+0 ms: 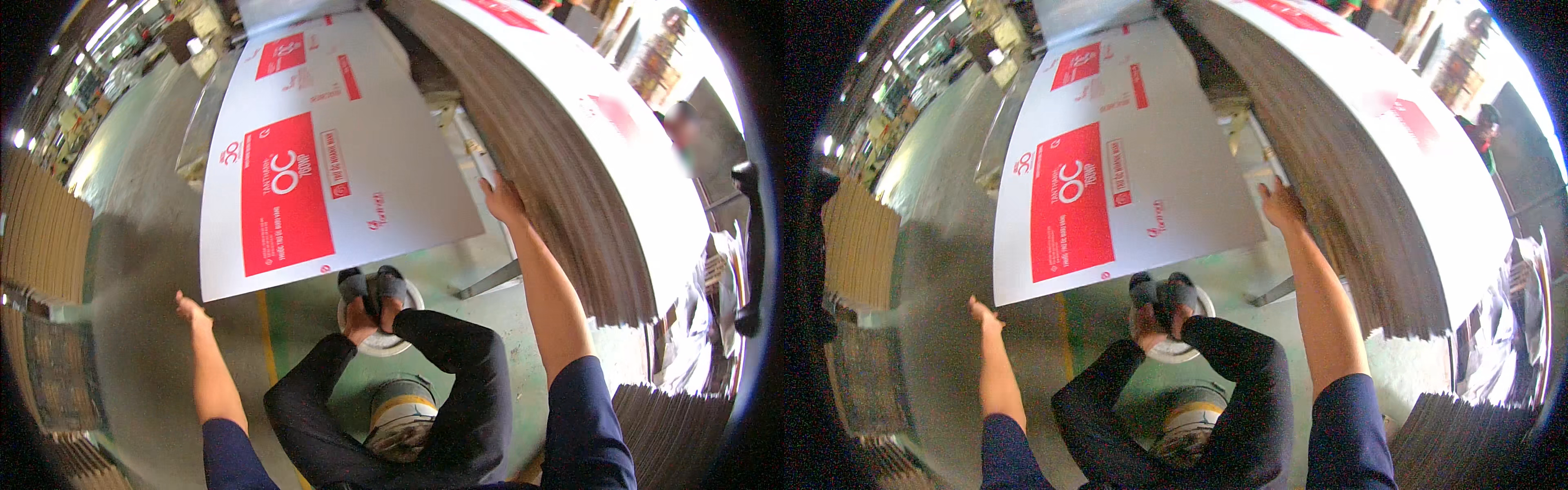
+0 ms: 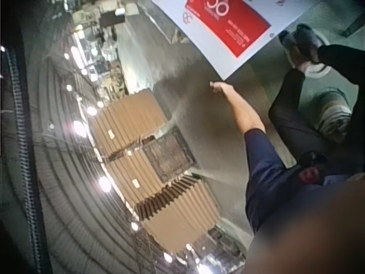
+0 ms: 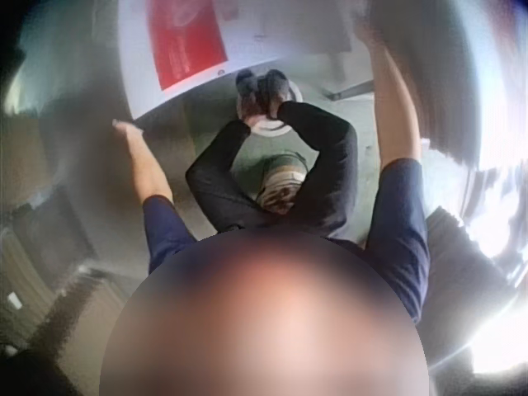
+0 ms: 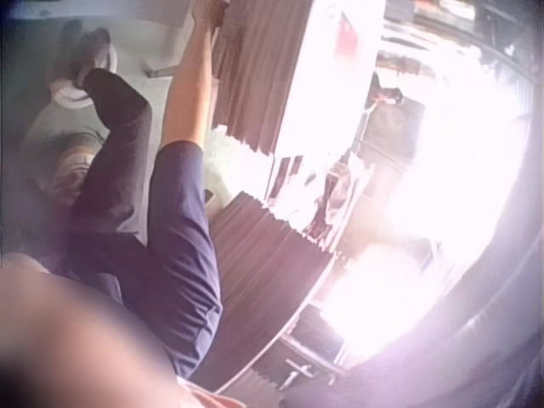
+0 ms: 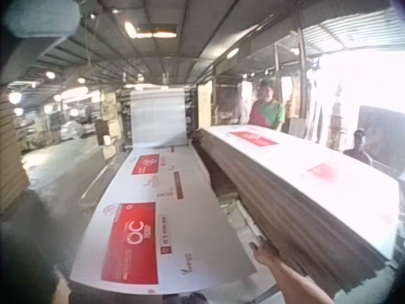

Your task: The person repeatedly picks up large white cardboard sheets with red branding from a table and places them onto a growing stack on the right. The action is continuous and repetitive throughout the clip.

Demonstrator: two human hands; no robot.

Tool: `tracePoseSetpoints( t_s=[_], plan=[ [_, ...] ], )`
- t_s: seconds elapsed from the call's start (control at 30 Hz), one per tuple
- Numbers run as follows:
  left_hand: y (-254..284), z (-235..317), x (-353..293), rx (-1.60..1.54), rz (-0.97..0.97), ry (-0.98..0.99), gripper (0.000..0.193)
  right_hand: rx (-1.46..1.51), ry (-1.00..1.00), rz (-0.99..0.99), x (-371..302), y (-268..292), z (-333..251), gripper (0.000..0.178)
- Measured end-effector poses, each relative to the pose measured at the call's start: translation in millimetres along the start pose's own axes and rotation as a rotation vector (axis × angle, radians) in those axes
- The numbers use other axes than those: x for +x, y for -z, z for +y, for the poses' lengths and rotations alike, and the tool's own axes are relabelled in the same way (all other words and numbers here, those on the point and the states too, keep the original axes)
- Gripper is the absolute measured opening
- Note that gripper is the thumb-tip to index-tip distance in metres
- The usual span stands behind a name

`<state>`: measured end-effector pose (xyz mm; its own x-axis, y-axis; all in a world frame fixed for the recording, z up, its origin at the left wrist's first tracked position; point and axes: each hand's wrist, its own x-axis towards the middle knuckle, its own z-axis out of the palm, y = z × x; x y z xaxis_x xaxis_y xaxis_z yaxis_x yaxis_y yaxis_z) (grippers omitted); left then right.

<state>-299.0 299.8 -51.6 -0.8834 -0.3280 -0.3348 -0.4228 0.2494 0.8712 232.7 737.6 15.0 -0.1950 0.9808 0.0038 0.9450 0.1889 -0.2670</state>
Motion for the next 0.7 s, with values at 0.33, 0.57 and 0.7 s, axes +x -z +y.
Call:
tracePoseSetpoints(
  t_s=[0.33, 0.57, 0.7],
  plan=[
    [181, -154, -181, -0.011, -0.897, -0.032, 0.04, -0.067, 0.083, 0.187, -215, 247, 176, 0.054],
    [264, -216, -286, -0.083, -1.032, 0.122, 0.032, -0.175, 0.06, 0.289, -315, 265, 311, 0.036],
    [268, -226, -305, -0.119, -1.09, 0.1, 0.029, -0.072, 0.164, 0.343, -333, 250, 310, 0.056]
  ],
)
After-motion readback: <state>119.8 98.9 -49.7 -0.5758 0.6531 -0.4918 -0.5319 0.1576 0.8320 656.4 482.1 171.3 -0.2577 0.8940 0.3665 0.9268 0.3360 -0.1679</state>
